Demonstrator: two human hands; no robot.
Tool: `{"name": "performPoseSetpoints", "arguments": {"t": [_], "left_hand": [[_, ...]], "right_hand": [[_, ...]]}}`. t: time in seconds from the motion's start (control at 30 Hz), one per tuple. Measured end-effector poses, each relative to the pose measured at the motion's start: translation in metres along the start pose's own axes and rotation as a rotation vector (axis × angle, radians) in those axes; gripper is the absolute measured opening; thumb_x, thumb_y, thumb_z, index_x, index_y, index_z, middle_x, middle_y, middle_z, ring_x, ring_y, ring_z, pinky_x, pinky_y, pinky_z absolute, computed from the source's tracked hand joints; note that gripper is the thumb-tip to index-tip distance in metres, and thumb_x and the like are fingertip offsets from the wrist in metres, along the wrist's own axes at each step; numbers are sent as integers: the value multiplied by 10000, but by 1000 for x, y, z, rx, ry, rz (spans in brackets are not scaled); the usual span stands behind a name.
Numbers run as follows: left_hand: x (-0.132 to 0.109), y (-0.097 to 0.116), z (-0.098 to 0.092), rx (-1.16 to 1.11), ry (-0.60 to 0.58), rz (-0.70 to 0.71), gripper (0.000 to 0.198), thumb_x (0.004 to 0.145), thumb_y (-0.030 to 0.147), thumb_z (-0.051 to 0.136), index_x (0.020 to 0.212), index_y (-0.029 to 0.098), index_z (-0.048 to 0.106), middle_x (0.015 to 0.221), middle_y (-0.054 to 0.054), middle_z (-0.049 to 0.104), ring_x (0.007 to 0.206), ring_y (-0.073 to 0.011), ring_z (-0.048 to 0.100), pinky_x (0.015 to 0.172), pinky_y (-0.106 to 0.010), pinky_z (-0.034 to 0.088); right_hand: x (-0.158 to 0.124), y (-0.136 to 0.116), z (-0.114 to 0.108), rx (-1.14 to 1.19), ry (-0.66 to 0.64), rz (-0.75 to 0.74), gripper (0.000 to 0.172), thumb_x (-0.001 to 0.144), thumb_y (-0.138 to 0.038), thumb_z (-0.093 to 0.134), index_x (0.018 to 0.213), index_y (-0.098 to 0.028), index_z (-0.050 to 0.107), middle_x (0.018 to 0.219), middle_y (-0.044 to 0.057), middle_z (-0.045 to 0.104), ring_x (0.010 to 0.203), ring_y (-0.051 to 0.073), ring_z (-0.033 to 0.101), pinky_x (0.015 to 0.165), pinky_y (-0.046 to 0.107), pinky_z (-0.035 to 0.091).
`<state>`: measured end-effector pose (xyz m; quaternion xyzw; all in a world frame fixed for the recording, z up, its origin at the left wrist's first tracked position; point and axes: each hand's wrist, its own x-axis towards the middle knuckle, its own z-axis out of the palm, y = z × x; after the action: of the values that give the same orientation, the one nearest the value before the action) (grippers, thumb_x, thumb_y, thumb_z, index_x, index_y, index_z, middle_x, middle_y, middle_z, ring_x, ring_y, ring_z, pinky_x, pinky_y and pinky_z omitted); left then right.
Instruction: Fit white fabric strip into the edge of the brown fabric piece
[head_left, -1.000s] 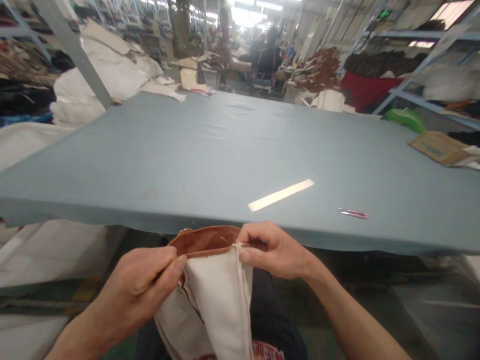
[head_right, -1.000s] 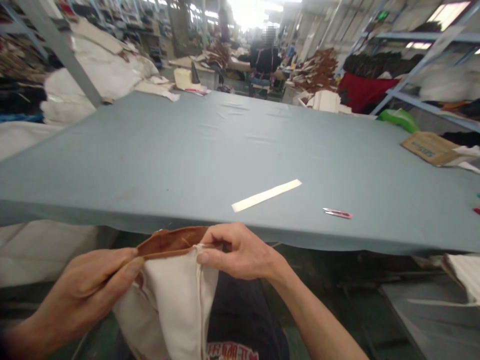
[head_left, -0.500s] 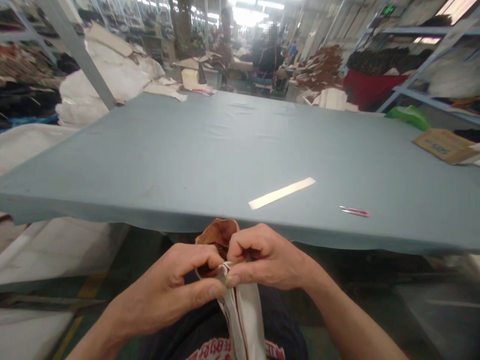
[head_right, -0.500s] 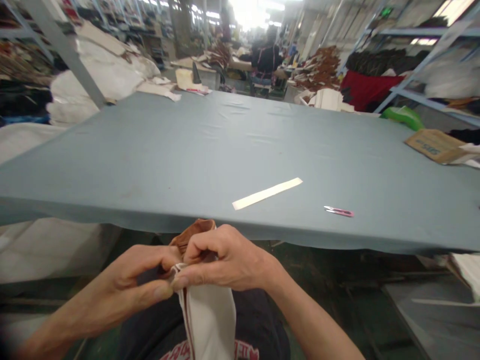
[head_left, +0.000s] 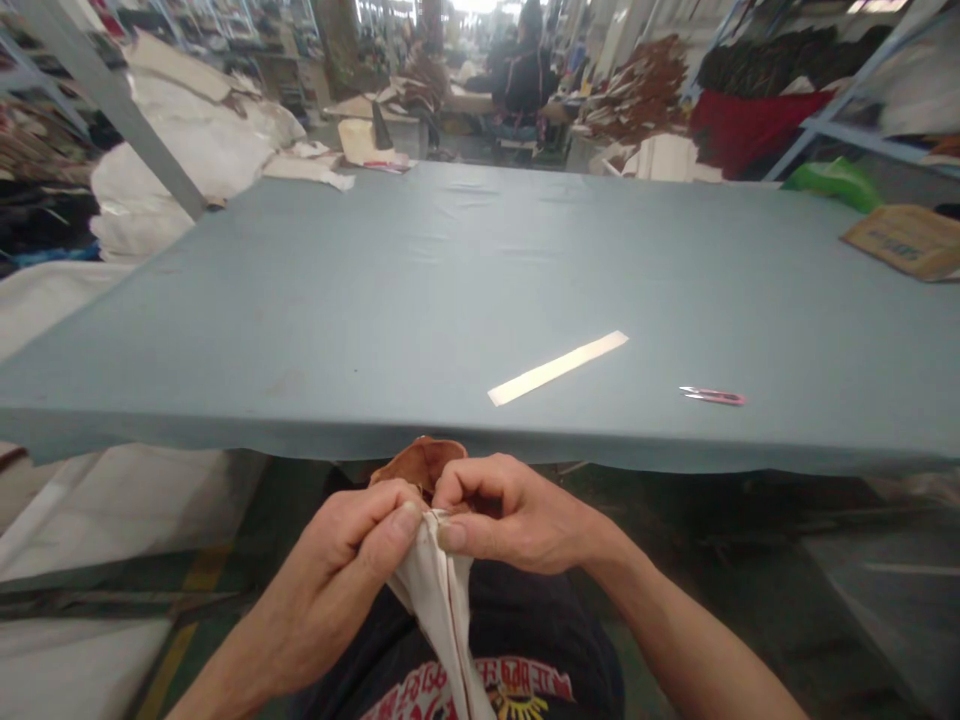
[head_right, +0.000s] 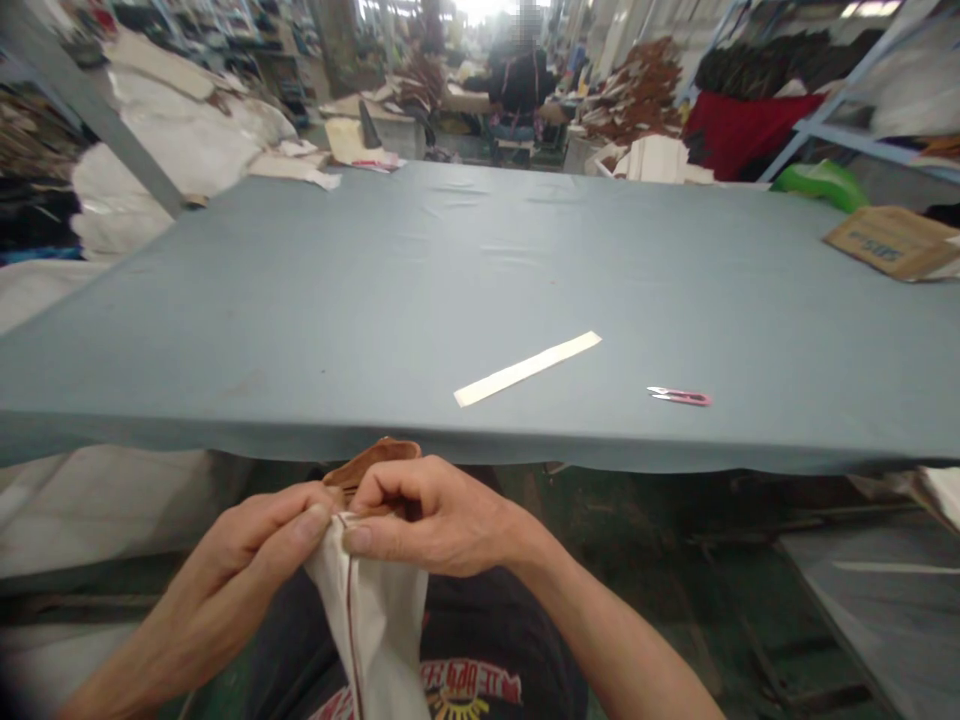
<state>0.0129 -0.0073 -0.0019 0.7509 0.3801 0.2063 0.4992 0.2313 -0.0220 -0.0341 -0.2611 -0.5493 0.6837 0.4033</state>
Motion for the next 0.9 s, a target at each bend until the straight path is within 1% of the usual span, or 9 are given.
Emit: {"name": "performPoseSetpoints", "arguments": {"t": [0.1, 0.3, 0.37, 0.47, 0.53, 0.6, 0.73, 0.8, 0.9], "left_hand": [[5, 2, 4, 4, 25, -10, 467, 1078, 439, 434, 681, 210, 526, 639, 36, 503, 577, -123, 502, 552, -225, 396], [12, 3, 10, 28, 83, -2, 458, 1033, 407, 466, 618, 215, 448, 579, 61, 384, 500, -96, 395, 476, -214, 304], [13, 5, 11, 56, 87, 11, 447, 1023, 380, 469, 608, 214, 450, 566, 63, 380, 488, -92, 388, 462, -211, 292], [13, 10, 12, 96, 81, 37, 439, 1021, 346, 458, 603, 211, 455, 561, 60, 408, 485, -86, 407, 457, -204, 297], [13, 12, 11, 87, 59, 42, 451, 1036, 357, 446, 609, 211, 464, 568, 54, 439, 495, -88, 430, 469, -200, 319], [12, 11, 9, 49, 11, 29, 473, 1056, 397, 435, 632, 204, 520, 589, 41, 502, 519, -98, 469, 494, -202, 354], [11, 5, 6, -52, -64, -27, 453, 1005, 474, 575, 666, 180, 639, 622, 18, 600, 560, -113, 521, 528, -204, 392], [11, 1, 3, -88, -90, -64, 452, 984, 481, 622, 656, 173, 668, 616, 16, 609, 563, -111, 518, 529, -199, 380], [9, -2, -2, -145, -177, -118, 469, 1000, 521, 604, 716, 169, 728, 677, -1, 643, 607, -123, 531, 555, -204, 390]], "right_hand": [[-2, -6, -1, -75, 14, -23, 221, 915, -254, 759, 802, -183, 583, 678, -86, 460, 583, 69, 359, 513, 199, 283], [-4, -13, -1, -254, 122, -5, 168, 820, -199, 715, 741, -193, 567, 661, -85, 482, 584, 75, 402, 530, 198, 313], [-5, -13, -1, -325, 172, 10, 170, 826, -202, 706, 723, -190, 572, 663, -77, 499, 594, 79, 419, 542, 200, 315], [-5, -14, 0, -373, 198, 34, 221, 872, -275, 702, 708, -191, 580, 659, -64, 526, 593, 88, 437, 542, 209, 312], [-4, -15, 1, -389, 198, 37, 268, 895, -321, 694, 692, -191, 575, 649, -57, 531, 590, 91, 439, 538, 215, 300], [-3, -15, 2, -378, 184, 23, 331, 915, -356, 688, 660, -191, 556, 631, -54, 519, 590, 90, 435, 540, 218, 295], [0, -13, 6, -347, 175, 4, 489, 973, -412, 673, 587, -196, 465, 596, -62, 455, 587, 86, 401, 547, 227, 284], [1, -11, 6, -374, 151, -10, 506, 1024, -398, 614, 590, -198, 449, 594, -68, 423, 581, 85, 383, 561, 236, 287], [3, -9, 7, -469, 124, -39, 489, 1064, -364, 553, 615, -201, 448, 595, -73, 395, 574, 89, 368, 590, 254, 291]]}}
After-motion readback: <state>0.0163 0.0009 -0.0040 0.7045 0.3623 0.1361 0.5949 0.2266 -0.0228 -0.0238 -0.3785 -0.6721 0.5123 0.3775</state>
